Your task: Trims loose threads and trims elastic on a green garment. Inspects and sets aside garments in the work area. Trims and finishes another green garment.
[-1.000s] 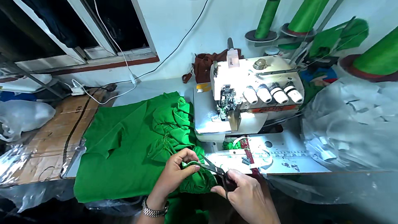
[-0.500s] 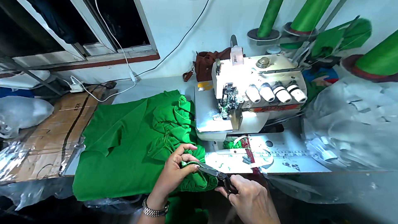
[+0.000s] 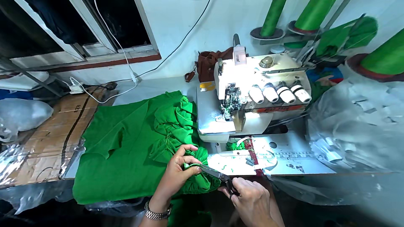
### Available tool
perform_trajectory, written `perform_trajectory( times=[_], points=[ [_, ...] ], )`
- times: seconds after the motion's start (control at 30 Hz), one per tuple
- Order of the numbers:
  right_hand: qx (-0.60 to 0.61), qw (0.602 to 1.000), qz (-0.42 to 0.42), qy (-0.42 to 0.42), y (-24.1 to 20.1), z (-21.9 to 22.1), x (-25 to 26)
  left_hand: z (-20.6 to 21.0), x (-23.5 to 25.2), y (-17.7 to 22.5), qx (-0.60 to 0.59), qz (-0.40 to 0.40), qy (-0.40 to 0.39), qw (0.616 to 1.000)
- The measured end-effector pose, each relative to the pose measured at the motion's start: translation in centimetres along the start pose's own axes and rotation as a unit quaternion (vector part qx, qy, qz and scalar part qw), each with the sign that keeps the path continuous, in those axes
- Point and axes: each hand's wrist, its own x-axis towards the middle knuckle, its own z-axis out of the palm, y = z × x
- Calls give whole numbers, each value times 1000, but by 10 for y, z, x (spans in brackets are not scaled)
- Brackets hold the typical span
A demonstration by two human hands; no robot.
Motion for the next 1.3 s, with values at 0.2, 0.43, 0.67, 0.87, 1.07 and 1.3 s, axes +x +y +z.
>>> perform_trajectory(
  times=[0.2, 0.43, 0.67, 0.87, 1.07, 1.3],
  points=[
    [31, 1000, 3, -1, 0, 4, -4, 0, 0, 1, 12, 2, -1, 1000],
    [32, 999, 18, -19, -2, 1, 1, -2, 2, -1, 22, 29, -2, 999],
    [23, 1000, 5, -20, -4, 0, 5, -4, 2, -2, 13, 11, 3, 1000],
    [34, 999, 4, -19, -6, 1, 6, -6, 2, 0, 11, 0, -7, 1000],
    [29, 999, -4, -12, -6, 1, 6, -6, 2, 1, 15, -7, -3, 1000],
    [12, 1000, -8, -14, -5, 0, 8, -5, 2, 0, 18, -5, 6, 1000]
  ],
)
